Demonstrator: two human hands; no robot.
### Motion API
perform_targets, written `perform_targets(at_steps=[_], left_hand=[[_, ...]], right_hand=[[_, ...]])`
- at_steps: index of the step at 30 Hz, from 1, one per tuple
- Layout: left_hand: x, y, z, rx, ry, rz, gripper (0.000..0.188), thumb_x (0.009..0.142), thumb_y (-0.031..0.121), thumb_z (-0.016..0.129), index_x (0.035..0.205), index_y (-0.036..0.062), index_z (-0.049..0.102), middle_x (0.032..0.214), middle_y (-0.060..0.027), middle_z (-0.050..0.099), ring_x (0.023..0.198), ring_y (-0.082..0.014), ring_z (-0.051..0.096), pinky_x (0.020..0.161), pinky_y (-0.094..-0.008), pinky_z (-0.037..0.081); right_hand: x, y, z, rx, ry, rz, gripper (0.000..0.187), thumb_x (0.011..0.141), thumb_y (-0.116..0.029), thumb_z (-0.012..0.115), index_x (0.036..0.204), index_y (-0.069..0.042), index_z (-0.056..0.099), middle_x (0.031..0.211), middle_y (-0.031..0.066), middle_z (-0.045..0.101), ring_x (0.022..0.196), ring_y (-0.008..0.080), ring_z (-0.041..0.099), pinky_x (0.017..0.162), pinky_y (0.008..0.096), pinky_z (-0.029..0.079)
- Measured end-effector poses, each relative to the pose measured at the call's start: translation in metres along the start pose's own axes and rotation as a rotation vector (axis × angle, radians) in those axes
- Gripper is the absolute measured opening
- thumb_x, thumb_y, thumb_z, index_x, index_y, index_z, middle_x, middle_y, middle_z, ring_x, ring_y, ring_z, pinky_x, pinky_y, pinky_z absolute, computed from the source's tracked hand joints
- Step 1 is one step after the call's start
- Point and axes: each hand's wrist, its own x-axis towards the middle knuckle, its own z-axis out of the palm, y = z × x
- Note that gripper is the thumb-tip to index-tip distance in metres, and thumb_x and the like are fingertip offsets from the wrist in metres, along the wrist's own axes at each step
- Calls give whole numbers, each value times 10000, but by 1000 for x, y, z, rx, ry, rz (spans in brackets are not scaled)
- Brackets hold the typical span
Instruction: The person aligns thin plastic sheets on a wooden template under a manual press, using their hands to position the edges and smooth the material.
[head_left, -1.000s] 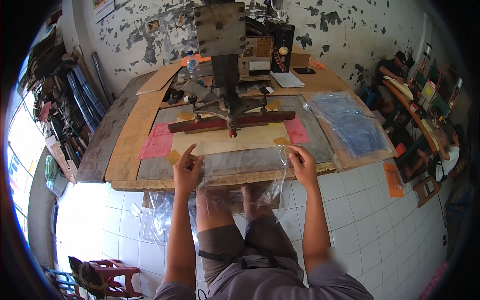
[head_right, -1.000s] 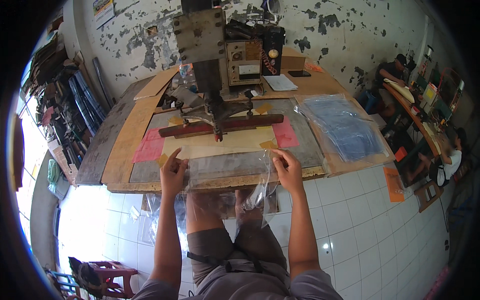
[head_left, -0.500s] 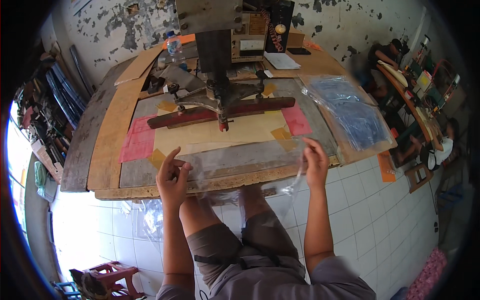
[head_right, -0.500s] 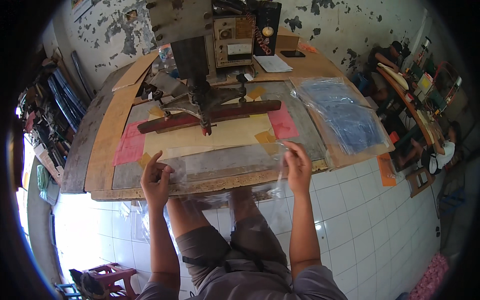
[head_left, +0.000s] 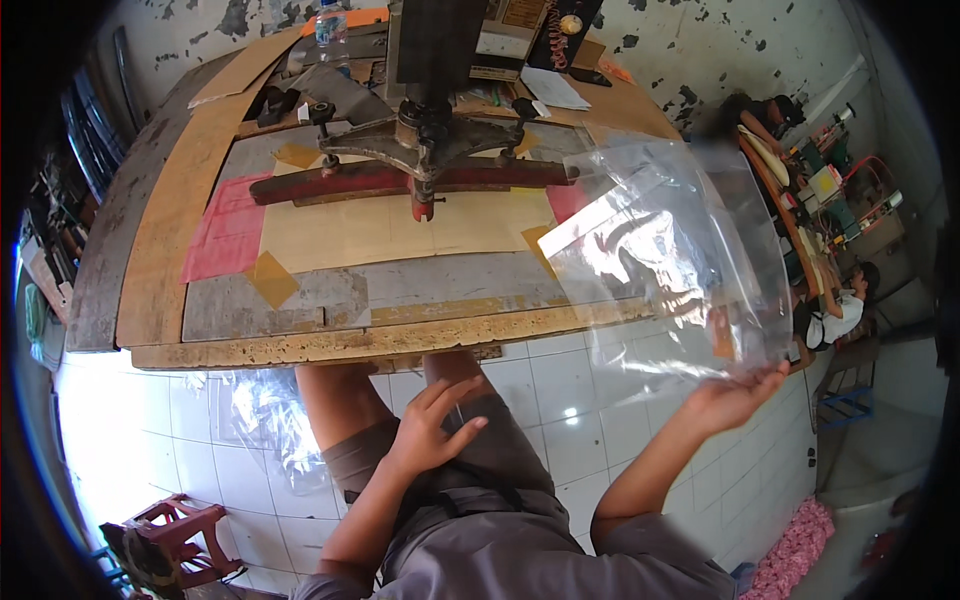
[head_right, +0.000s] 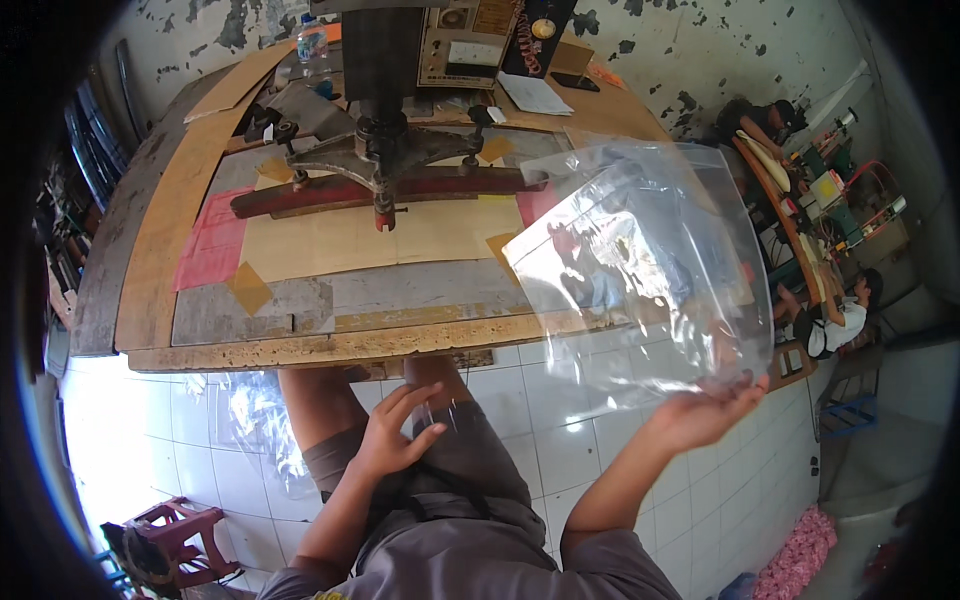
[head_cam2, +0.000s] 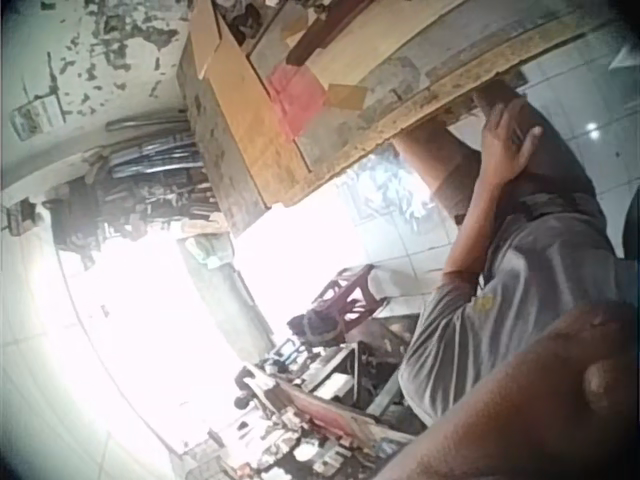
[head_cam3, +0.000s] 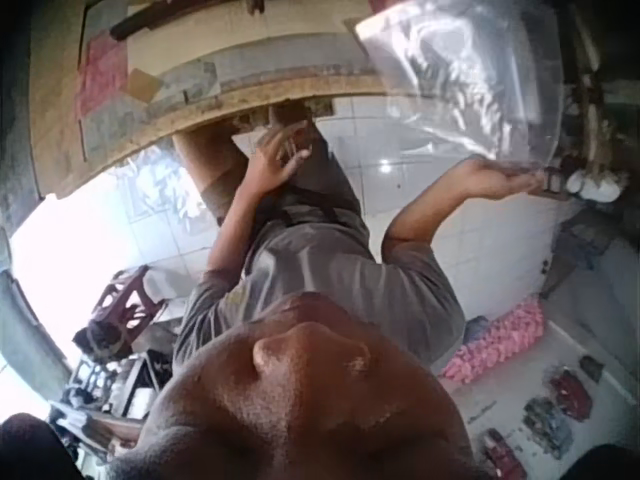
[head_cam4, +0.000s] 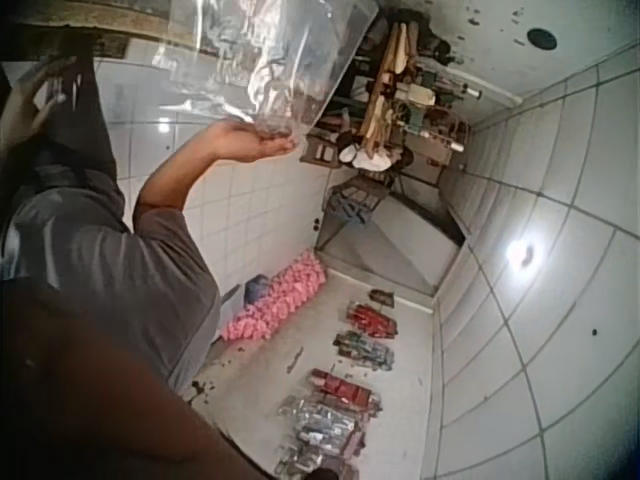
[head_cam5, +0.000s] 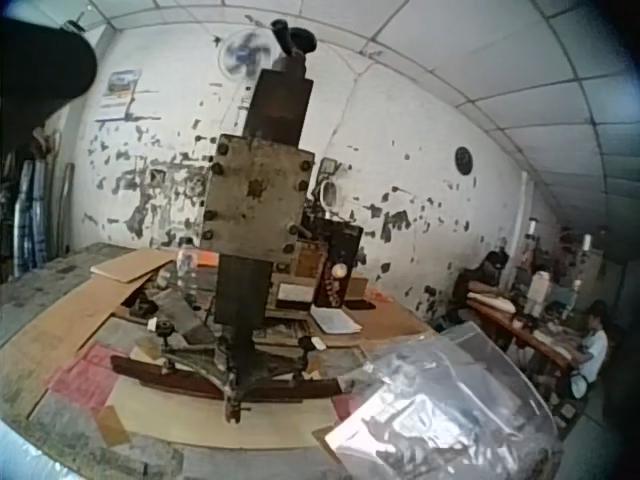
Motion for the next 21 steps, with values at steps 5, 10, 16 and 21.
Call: perform_targets(at_steps=[5, 10, 16, 21], left_hand=[[25, -23, 28, 125, -44, 50, 746, 857, 355, 861, 1483, 93, 553, 1190, -162, 680, 1088, -358, 638, 1033, -487, 476], [-1, -74, 49, -46, -117, -140, 693, 880, 334, 849, 1466, 91, 572, 1181, -186, 696, 1113, -386, 659, 1036, -482, 488], [-5, -95, 47, -159, -119, -257, 596, 943, 318, 789, 1448, 73, 591, 1258, -197, 708, 1204, -400, 675, 1055, -459, 511], [-3, -99, 45, -162, -102, -262, 539, 987, 352, 737, 1420, 55, 618, 1311, -219, 702, 1252, -411, 664, 1057, -457, 516]], right_hand=[[-40, 61, 0, -256, -152, 120, 403, 1081, -296, 575, 1432, -101, 534, 1382, 76, 517, 1338, 209, 472, 1161, 406, 341], [-66, 71, -21, -943, -564, -187, 461, 1057, -243, 636, 1482, -109, 519, 1597, 146, 373, 1505, 274, 339, 1234, 454, 286], [-59, 67, -16, -1040, -694, -456, 534, 1053, -254, 646, 1545, -117, 491, 1699, 211, 228, 1606, 431, 139, 1260, 615, 206], [-78, 58, 2, -1040, -856, -616, 560, 1101, -380, 511, 1567, -71, 478, 1707, 241, 255, 1602, 464, 155, 1262, 635, 162]])
